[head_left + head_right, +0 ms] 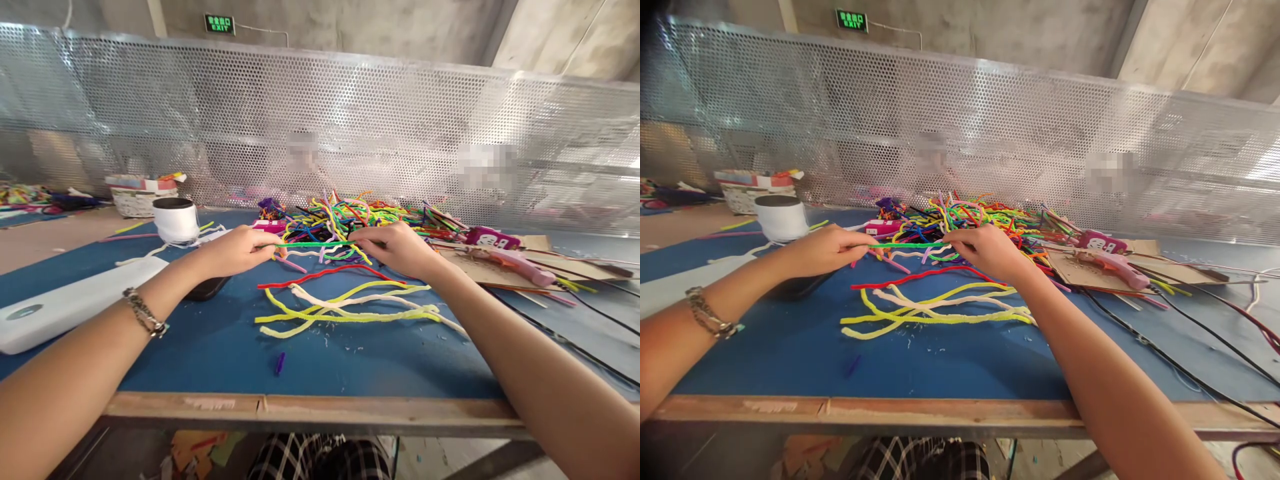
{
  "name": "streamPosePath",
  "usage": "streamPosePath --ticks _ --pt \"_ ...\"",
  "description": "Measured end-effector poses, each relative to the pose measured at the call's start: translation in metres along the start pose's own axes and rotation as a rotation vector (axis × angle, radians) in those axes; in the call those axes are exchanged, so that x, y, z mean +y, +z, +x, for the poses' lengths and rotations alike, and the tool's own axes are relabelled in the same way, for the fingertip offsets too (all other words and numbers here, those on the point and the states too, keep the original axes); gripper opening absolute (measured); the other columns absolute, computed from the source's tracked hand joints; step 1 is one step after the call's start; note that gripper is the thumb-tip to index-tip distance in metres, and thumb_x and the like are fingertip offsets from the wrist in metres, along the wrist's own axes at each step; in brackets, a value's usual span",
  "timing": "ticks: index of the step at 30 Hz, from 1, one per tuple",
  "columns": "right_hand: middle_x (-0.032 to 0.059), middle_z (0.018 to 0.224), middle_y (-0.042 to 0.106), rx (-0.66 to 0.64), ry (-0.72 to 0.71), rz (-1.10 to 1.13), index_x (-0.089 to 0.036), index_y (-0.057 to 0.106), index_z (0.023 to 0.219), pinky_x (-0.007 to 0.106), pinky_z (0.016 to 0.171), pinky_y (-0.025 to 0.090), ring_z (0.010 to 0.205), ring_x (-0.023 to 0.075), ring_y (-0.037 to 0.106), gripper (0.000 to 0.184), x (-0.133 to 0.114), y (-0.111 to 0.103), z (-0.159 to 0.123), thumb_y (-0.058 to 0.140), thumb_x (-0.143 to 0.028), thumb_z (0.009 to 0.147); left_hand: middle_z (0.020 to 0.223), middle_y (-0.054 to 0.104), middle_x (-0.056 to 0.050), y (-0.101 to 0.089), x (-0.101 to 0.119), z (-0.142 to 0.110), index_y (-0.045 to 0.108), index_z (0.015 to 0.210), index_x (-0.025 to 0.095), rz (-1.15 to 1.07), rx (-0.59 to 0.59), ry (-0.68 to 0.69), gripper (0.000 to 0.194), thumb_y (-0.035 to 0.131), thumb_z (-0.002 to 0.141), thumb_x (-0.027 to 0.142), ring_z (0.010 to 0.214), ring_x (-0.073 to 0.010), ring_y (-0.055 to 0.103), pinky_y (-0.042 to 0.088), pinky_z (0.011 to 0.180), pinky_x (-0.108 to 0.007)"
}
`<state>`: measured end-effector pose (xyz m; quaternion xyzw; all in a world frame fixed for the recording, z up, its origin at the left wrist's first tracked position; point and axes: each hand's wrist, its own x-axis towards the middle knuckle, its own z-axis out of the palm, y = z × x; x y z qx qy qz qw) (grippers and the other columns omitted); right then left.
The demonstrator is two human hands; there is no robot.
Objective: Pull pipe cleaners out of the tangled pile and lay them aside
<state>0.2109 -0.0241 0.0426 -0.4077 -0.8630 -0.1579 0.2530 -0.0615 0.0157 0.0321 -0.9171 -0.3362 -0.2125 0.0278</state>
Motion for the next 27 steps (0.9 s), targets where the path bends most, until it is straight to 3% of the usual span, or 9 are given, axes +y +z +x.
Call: streamPosePath --ticks 9,15,21,24,27 --pt "0.0012 0.085 0.07 -0.022 0.04 -0.007 -0.019 0.068 0.092 0.021 0.062 0.042 0.066 0.0127 0.062 0.028 0.003 0.003 0.0 0.042 -0.021 0.08 0.055 0.06 0.003 0.003 0.002 0.001 0.067 0.092 0.017 0.062 -0.001 0.033 0.038 0.033 0.077 0.025 0.038 -0.0065 0.037 0.031 0.047 -0.017" --pt "0.0016 0.083 0.07 -0.071 0.07 -0.008 -0.018 0.068 0.091 0.02 0.061 0.042 0.064 0.0124 0.061 0.028 0.007 0.0 -0.001 0.043 -0.02 0.078 0.06 0.061 0.001 0.003 0.0 0.001 0.066 0.09 0.016 -0.005 -0.03 0.013 0.039 0.032 0.08 0.032 0.046 -0.0087 0.046 0.032 0.051 -0.018" --pt "0.0026 0.076 0.07 -0.055 0.168 -0.122 -0.018 0.069 0.089 0.022 0.056 0.041 0.061 0.0139 0.06 0.028 0.027 -0.005 -0.006 0.043 -0.022 0.078 0.054 0.057 0.002 0.0 -0.008 0.0 0.064 0.074 0.015 0.006 -0.013 -0.023 0.039 0.032 0.082 0.036 0.048 -0.0096 0.047 0.032 0.052 -0.019" --pt "0.0043 0.083 0.07 -0.024 0.219 -0.176 -0.017 0.069 0.089 0.024 0.059 0.042 0.068 0.0166 0.062 0.029 0.038 -0.006 -0.008 0.042 -0.023 0.078 0.059 0.059 0.001 0.0 -0.011 -0.001 0.063 0.07 0.016 0.022 0.026 -0.038 0.038 0.033 0.082 0.037 0.05 -0.0093 0.048 0.032 0.053 -0.018" --pt "0.0042 0.081 0.07 -0.027 0.229 -0.188 -0.017 0.068 0.089 0.025 0.061 0.043 0.07 0.0178 0.062 0.03 0.042 -0.006 -0.009 0.041 -0.023 0.079 0.069 0.064 0.0 0.002 -0.013 0.0 0.064 0.079 0.016 0.032 0.119 -0.058 0.038 0.033 0.082 0.038 0.06 -0.0116 0.053 0.034 0.056 -0.018"
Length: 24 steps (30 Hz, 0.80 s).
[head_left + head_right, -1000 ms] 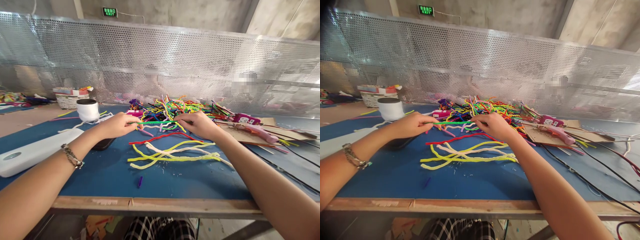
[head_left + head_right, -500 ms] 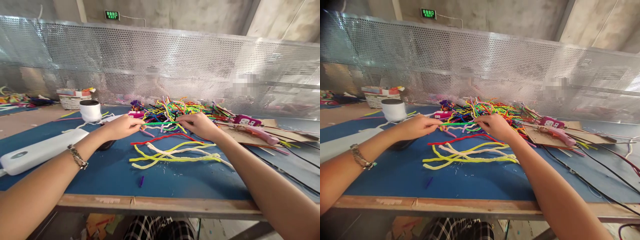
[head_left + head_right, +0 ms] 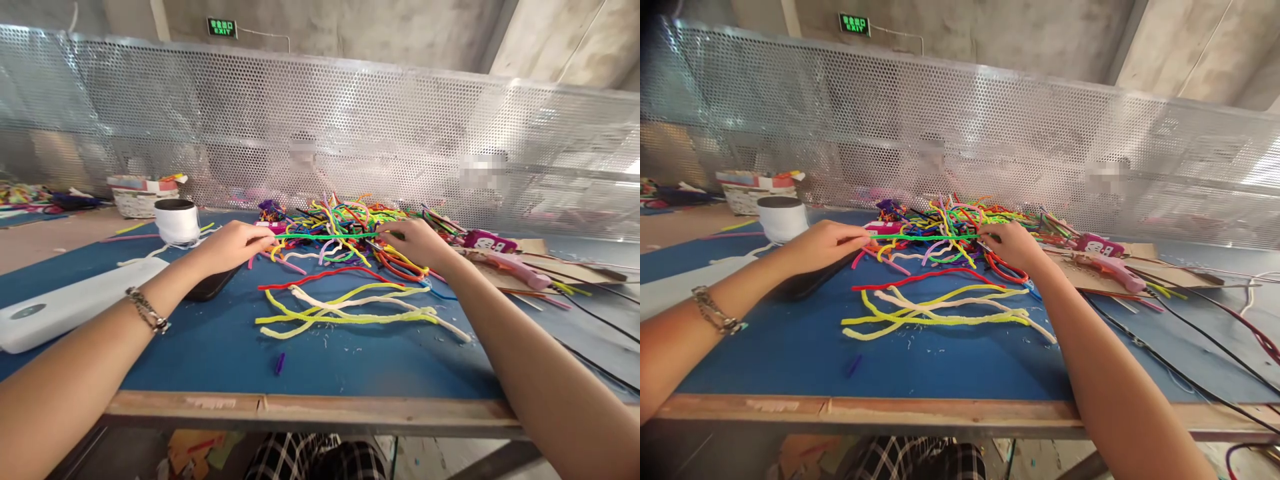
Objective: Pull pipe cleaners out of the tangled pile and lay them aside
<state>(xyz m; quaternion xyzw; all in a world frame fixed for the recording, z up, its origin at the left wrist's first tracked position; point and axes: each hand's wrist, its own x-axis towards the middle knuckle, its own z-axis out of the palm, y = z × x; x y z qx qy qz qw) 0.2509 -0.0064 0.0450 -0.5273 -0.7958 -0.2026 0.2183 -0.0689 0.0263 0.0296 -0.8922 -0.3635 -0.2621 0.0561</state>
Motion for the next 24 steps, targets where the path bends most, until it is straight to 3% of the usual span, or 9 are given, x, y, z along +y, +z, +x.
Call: streamPosePath --ticks 5,10,15,21,24 --pt "0.0041 0.082 0.069 -0.03 -0.008 0.059 -0.016 0.068 0.087 0.023 0.062 0.043 0.068 0.0154 0.061 0.029 -0.0019 -0.0016 0.0001 0.041 -0.021 0.078 0.067 0.065 -0.001 -0.0016 0.0015 -0.0003 0.066 0.079 0.014 -0.085 0.116 -0.085 0.039 0.036 0.078 0.04 0.057 -0.0113 0.052 0.034 0.054 -0.018" --pt "0.004 0.077 0.069 -0.089 -0.015 0.07 -0.015 0.068 0.087 0.022 0.058 0.042 0.06 0.0132 0.059 0.03 -0.0013 -0.0032 -0.0001 0.04 -0.02 0.078 0.048 0.055 0.003 -0.0054 0.0018 -0.0014 0.065 0.066 0.015 -0.208 -0.013 -0.084 0.038 0.04 0.075 0.042 0.041 -0.0072 0.041 0.031 0.046 -0.017" --pt "0.0041 0.08 0.068 -0.055 -0.059 0.139 -0.015 0.068 0.085 0.021 0.062 0.042 0.066 0.0138 0.059 0.03 -0.0017 -0.0015 -0.0005 0.039 -0.025 0.08 0.052 0.056 0.001 -0.0056 -0.0034 0.0005 0.061 0.063 0.015 -0.043 0.049 -0.103 0.036 0.037 0.075 0.039 0.048 -0.0098 0.045 0.031 0.05 -0.018" --pt "0.0037 0.077 0.068 -0.021 -0.068 0.191 -0.015 0.068 0.083 0.021 0.059 0.041 0.064 0.0134 0.059 0.031 -0.0089 -0.0027 0.001 0.04 -0.028 0.08 0.055 0.056 -0.001 -0.0072 -0.0022 0.0012 0.058 0.065 0.018 0.119 0.105 -0.302 0.032 0.034 0.076 0.036 0.052 -0.013 0.046 0.027 0.049 -0.02" --pt "0.0037 0.074 0.068 -0.021 -0.05 0.193 -0.014 0.068 0.083 0.021 0.058 0.04 0.062 0.013 0.058 0.032 -0.0095 -0.0056 0.0008 0.039 -0.028 0.08 0.052 0.052 0.0 -0.007 -0.0004 0.0014 0.057 0.066 0.017 0.074 0.075 -0.27 0.033 0.031 0.077 0.035 0.049 -0.0123 0.043 0.028 0.049 -0.02"
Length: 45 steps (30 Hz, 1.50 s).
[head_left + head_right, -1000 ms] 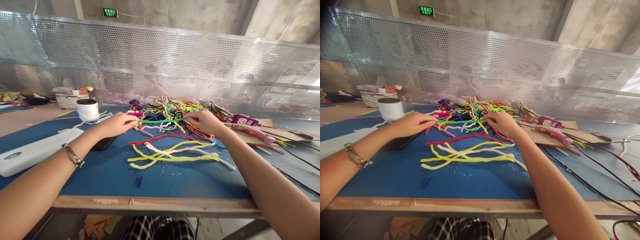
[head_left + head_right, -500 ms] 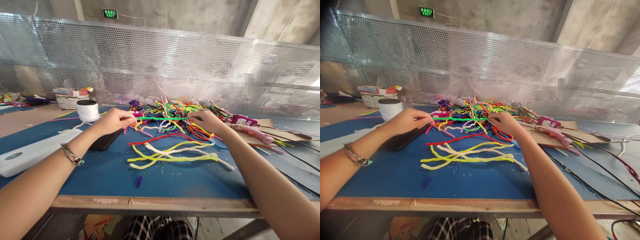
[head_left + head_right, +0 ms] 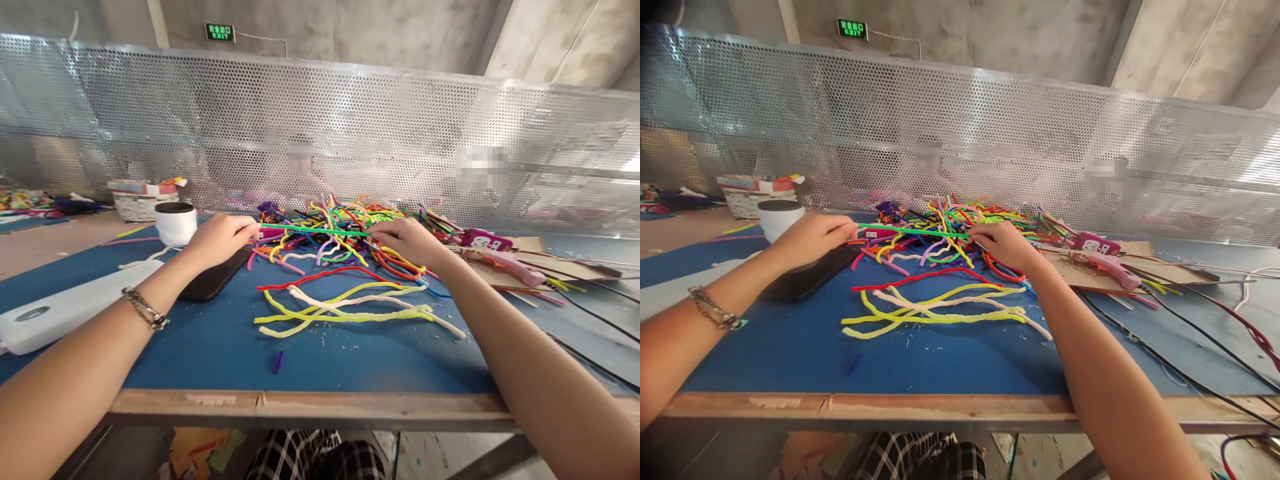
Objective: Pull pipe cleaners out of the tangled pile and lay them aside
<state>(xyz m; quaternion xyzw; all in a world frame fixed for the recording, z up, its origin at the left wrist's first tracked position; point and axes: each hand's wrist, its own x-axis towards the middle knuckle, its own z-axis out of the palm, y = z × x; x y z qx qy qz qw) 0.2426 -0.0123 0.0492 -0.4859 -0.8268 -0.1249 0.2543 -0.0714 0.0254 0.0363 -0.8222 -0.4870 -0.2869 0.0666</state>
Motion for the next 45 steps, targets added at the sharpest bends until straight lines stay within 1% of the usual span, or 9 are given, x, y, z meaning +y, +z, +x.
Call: streamPosePath --ticks 6,12,17,20,22,29,34,40,45 --pt "0.0047 0.077 0.068 -0.06 0.051 -0.043 -0.013 0.068 0.084 0.022 0.059 0.041 0.063 0.0137 0.058 0.03 0.008 -0.001 -0.002 0.039 -0.023 0.078 0.057 0.055 0.0 0.003 -0.003 0.001 0.055 0.07 0.016 -0.06 -0.095 0.195 0.035 0.028 0.078 0.037 0.054 -0.0118 0.048 0.032 0.054 -0.02" --pt "0.0042 0.082 0.068 -0.037 0.05 -0.034 -0.016 0.067 0.083 0.022 0.063 0.041 0.07 0.0154 0.06 0.029 0.008 0.002 -0.002 0.04 -0.022 0.077 0.067 0.062 -0.001 0.004 -0.004 -0.001 0.061 0.079 0.015 -0.075 -0.032 0.174 0.038 0.032 0.079 0.041 0.055 -0.0116 0.048 0.033 0.053 -0.02" --pt "0.0038 0.071 0.066 -0.011 0.065 -0.02 -0.014 0.067 0.08 0.022 0.056 0.039 0.061 0.0137 0.056 0.031 0.005 -0.001 -0.001 0.038 -0.026 0.078 0.087 0.064 -0.005 0.011 0.006 -0.003 0.059 0.102 0.014 -0.168 -0.192 0.296 0.048 0.031 0.08 0.046 0.065 -0.0131 0.054 0.038 0.06 -0.021" --pt "0.0036 0.068 0.065 0.036 0.102 -0.007 -0.014 0.067 0.083 0.021 0.052 0.037 0.057 0.0125 0.054 0.032 0.005 -0.002 -0.001 0.038 -0.027 0.077 0.079 0.064 -0.003 0.014 0.008 -0.004 0.059 0.106 0.016 -0.143 -0.325 0.271 0.047 0.037 0.078 0.048 0.064 -0.0129 0.055 0.037 0.057 -0.02" --pt "0.0026 0.064 0.063 0.055 0.115 -0.011 -0.014 0.067 0.084 0.021 0.049 0.035 0.051 0.0111 0.051 0.033 0.006 -0.002 -0.001 0.038 -0.027 0.076 0.066 0.063 0.0 0.014 0.007 -0.004 0.064 0.096 0.018 -0.159 -0.404 0.258 0.042 0.036 0.08 0.046 0.056 -0.0111 0.054 0.036 0.054 -0.019" --pt "0.0024 0.059 0.06 0.058 0.118 -0.036 -0.014 0.067 0.08 0.021 0.046 0.032 0.048 0.0106 0.047 0.032 0.008 -0.003 -0.001 0.037 -0.025 0.075 0.048 0.056 0.003 0.01 0.009 -0.005 0.067 0.081 0.017 -0.187 -0.186 0.242 0.042 0.034 0.081 0.043 0.043 -0.0088 0.047 0.033 0.049 -0.019" --pt "0.0015 0.058 0.06 0.064 0.1 -0.027 -0.015 0.067 0.077 0.02 0.046 0.031 0.047 0.01 0.047 0.031 0.008 -0.002 -0.002 0.038 -0.025 0.075 0.049 0.057 0.0 0.011 0.01 -0.006 0.062 0.06 0.015 -0.207 -0.167 0.18 0.049 0.028 0.082 0.044 0.044 -0.0097 0.048 0.035 0.05 -0.02" --pt "0.002 0.058 0.061 0.072 0.113 -0.023 -0.015 0.068 0.081 0.021 0.044 0.031 0.045 0.0098 0.046 0.033 0.007 -0.002 -0.002 0.038 -0.027 0.075 0.046 0.053 -0.001 0.015 0.009 -0.006 0.062 0.065 0.012 -0.394 -0.176 0.079 0.06 0.017 0.083 0.047 0.039 -0.0093 0.044 0.036 0.047 -0.021" --pt "0.0018 0.058 0.06 0.09 0.117 -0.024 -0.015 0.068 0.081 0.02 0.043 0.031 0.044 0.0091 0.045 0.032 0.007 -0.001 -0.001 0.039 -0.025 0.074 0.048 0.053 0.0 0.015 0.011 -0.005 0.058 0.061 0.013 -0.373 -0.123 -0.016 0.047 0.028 0.081 0.043 0.039 -0.0087 0.045 0.037 0.047 -0.021"
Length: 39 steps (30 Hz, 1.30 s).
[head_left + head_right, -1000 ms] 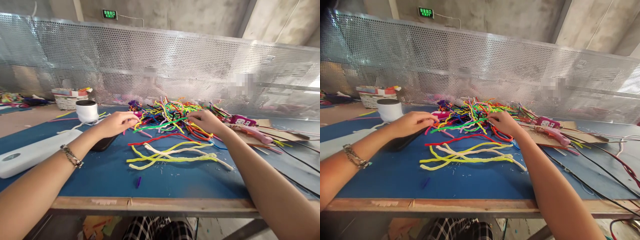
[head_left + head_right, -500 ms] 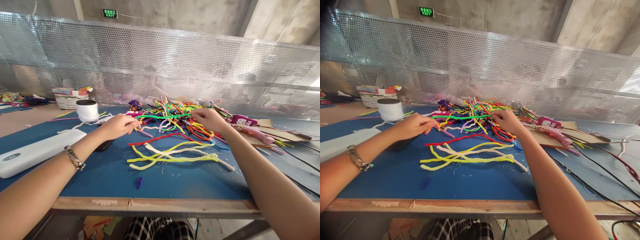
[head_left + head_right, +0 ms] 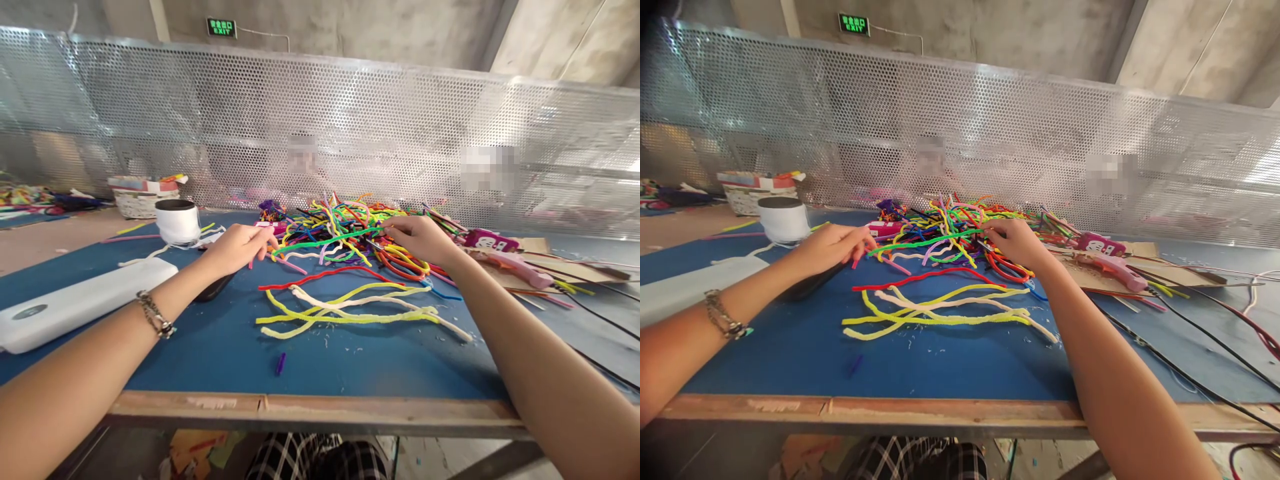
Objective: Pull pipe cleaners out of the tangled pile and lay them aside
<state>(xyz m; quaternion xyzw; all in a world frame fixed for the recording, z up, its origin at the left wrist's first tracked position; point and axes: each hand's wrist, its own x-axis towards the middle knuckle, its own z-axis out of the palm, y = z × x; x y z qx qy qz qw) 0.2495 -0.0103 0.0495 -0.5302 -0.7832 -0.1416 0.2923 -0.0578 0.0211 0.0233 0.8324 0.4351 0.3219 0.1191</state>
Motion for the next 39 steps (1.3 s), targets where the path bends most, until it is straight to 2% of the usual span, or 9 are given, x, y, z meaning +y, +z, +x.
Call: streamPosePath --ticks 2,5,7,10,15,20,28,33,39 --pt "0.0014 0.057 0.06 0.003 -0.008 0.0 -0.015 0.068 0.08 0.02 0.043 0.031 0.043 0.0088 0.044 0.031 0.0 0.0 0.0 0.039 -0.025 0.074 0.048 0.053 0.001 -0.001 0.001 0.0 0.059 0.065 0.013 0.036 0.019 -0.015 0.044 0.028 0.081 0.04 0.039 -0.0089 0.045 0.036 0.047 -0.021" --pt "0.0013 0.055 0.059 0.0 0.001 -0.001 -0.015 0.068 0.08 0.02 0.042 0.03 0.042 0.0089 0.043 0.032 -0.001 0.0 0.0 0.039 -0.026 0.074 0.045 0.05 0.001 0.0 0.002 0.0 0.056 0.058 0.014 0.132 0.063 -0.018 0.044 0.029 0.082 0.04 0.041 -0.0098 0.044 0.034 0.046 -0.021" --pt "0.0016 0.056 0.06 0.001 0.004 -0.002 -0.015 0.068 0.081 0.021 0.041 0.029 0.043 0.0093 0.043 0.032 -0.001 -0.001 0.0 0.039 -0.027 0.074 0.046 0.051 0.001 0.002 0.001 0.0 0.059 0.066 0.015 0.188 0.063 0.031 0.041 0.032 0.081 0.042 0.045 -0.0111 0.046 0.033 0.047 -0.02" --pt "0.0019 0.058 0.061 0.012 -0.013 -0.002 -0.016 0.068 0.082 0.021 0.043 0.03 0.045 0.0101 0.045 0.033 -0.001 0.0 0.0 0.038 -0.027 0.075 0.056 0.057 0.002 0.004 0.001 0.0 0.062 0.082 0.016 0.176 -0.028 0.141 0.038 0.033 0.081 0.041 0.05 -0.011 0.049 0.034 0.049 -0.019" --pt "0.0027 0.063 0.063 0.021 -0.015 -0.012 -0.016 0.068 0.084 0.021 0.046 0.033 0.047 0.0106 0.047 0.033 0.001 0.001 -0.001 0.038 -0.027 0.075 0.055 0.055 0.002 0.005 0.0 0.0 0.061 0.075 0.017 0.124 -0.152 0.184 0.034 0.033 0.081 0.034 0.046 -0.0082 0.047 0.034 0.047 -0.017" --pt "0.0021 0.058 0.061 0.029 0.051 -0.05 -0.014 0.067 0.081 0.021 0.044 0.03 0.043 0.0096 0.043 0.032 0.002 0.001 0.0 0.038 -0.024 0.074 0.06 0.055 0.0 0.006 -0.002 0.0 0.056 0.068 0.014 -0.051 -0.149 0.135 0.037 0.029 0.083 0.035 0.044 -0.0065 0.045 0.037 0.045 -0.017" --pt "0.0015 0.056 0.06 0.056 0.038 -0.072 -0.015 0.066 0.075 0.021 0.043 0.028 0.042 0.0093 0.042 0.029 0.004 0.002 0.0 0.038 -0.024 0.074 0.054 0.051 0.001 0.009 0.0 0.0 0.05 0.064 0.015 -0.128 -0.014 0.066 0.033 0.037 0.079 0.041 0.042 -0.0067 0.043 0.036 0.044 -0.018" --pt "0.0022 0.058 0.06 0.054 0.038 -0.086 -0.015 0.067 0.078 0.022 0.043 0.028 0.042 0.0092 0.041 0.03 0.003 0.002 0.0 0.038 -0.023 0.075 0.054 0.05 0.002 0.011 0.003 0.001 0.053 0.065 0.016 -0.196 -0.127 0.089 0.025 0.042 0.074 0.036 0.045 -0.0071 0.043 0.035 0.042 -0.017" --pt "0.0063 0.067 0.064 -0.002 0.115 -0.122 -0.01 0.067 0.087 0.023 0.048 0.031 0.046 0.0096 0.043 0.031 -0.005 -0.006 -0.001 0.039 -0.02 0.076 0.055 0.047 0.003 0.005 0.004 -0.002 0.056 0.068 0.014 -0.182 -0.139 0.008 0.023 0.045 0.074 0.034 0.048 -0.0064 0.042 0.035 0.046 -0.017"
